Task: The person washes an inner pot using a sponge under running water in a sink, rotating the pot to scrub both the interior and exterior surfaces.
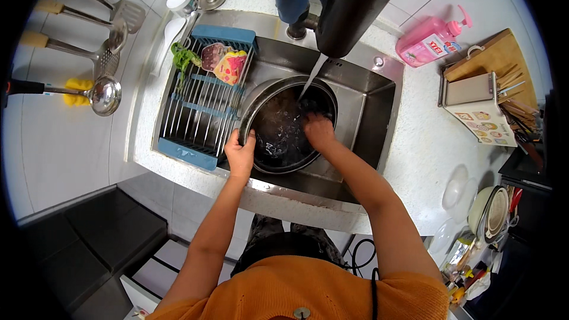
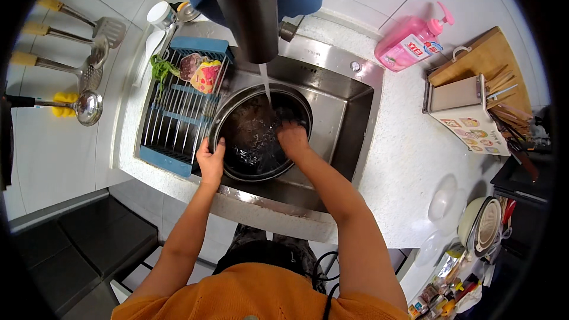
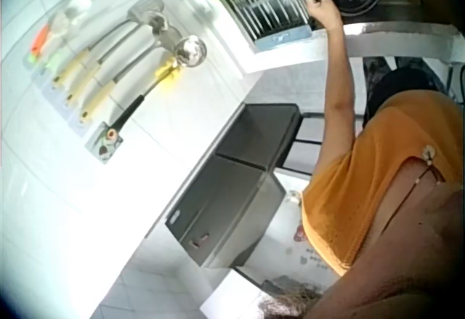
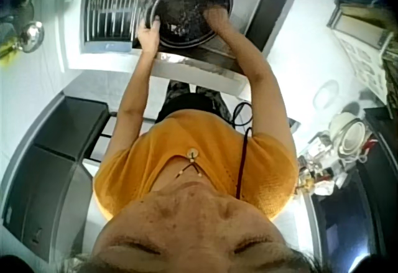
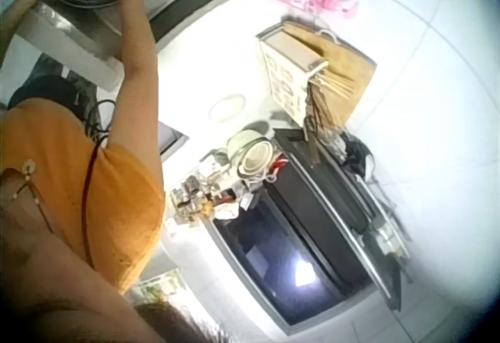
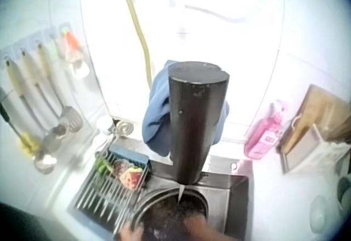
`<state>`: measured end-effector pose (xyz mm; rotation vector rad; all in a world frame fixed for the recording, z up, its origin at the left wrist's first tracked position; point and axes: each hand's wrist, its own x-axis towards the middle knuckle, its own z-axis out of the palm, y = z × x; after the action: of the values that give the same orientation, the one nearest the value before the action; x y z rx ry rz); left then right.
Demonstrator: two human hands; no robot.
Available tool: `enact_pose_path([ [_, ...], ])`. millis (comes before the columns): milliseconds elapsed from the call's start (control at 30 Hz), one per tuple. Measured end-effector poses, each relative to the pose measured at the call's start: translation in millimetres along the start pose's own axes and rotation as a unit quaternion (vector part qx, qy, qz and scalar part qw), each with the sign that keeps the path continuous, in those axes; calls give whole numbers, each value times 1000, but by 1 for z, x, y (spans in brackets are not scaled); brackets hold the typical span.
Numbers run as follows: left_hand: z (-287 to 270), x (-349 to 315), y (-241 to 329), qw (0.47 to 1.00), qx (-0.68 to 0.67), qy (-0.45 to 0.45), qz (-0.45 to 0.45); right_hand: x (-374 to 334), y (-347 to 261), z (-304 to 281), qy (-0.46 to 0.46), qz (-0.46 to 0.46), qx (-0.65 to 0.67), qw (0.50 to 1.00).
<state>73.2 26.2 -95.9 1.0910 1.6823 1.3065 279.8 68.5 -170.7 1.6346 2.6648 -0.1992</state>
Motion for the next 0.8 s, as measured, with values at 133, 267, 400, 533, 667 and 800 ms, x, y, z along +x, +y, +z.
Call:
enact_pose_path([
  [133, 1, 1, 2, 1000, -9, 14, -16, 2, -25, 19, -150, 46, 20, 987],
  [267, 3, 4, -7, 1000, 4, 24, -8, 10, -77, 20, -217, 176, 226, 933],
  [400, -1, 7, -7, 999, 43, 27, 11, 35, -112, 9, -183, 316, 815, 449],
  [533, 0, 9, -2, 999, 47, 23, 14, 46, -121, 1, -146, 324, 857, 374],
  [667, -2, 9, -7, 998, 55, 21, 18, 24, -96, 29, -223, 197, 577, 761],
  [800, 0, 9, -5, 999, 33, 23, 15, 14, -56, 12, -246, 123, 197, 941],
])
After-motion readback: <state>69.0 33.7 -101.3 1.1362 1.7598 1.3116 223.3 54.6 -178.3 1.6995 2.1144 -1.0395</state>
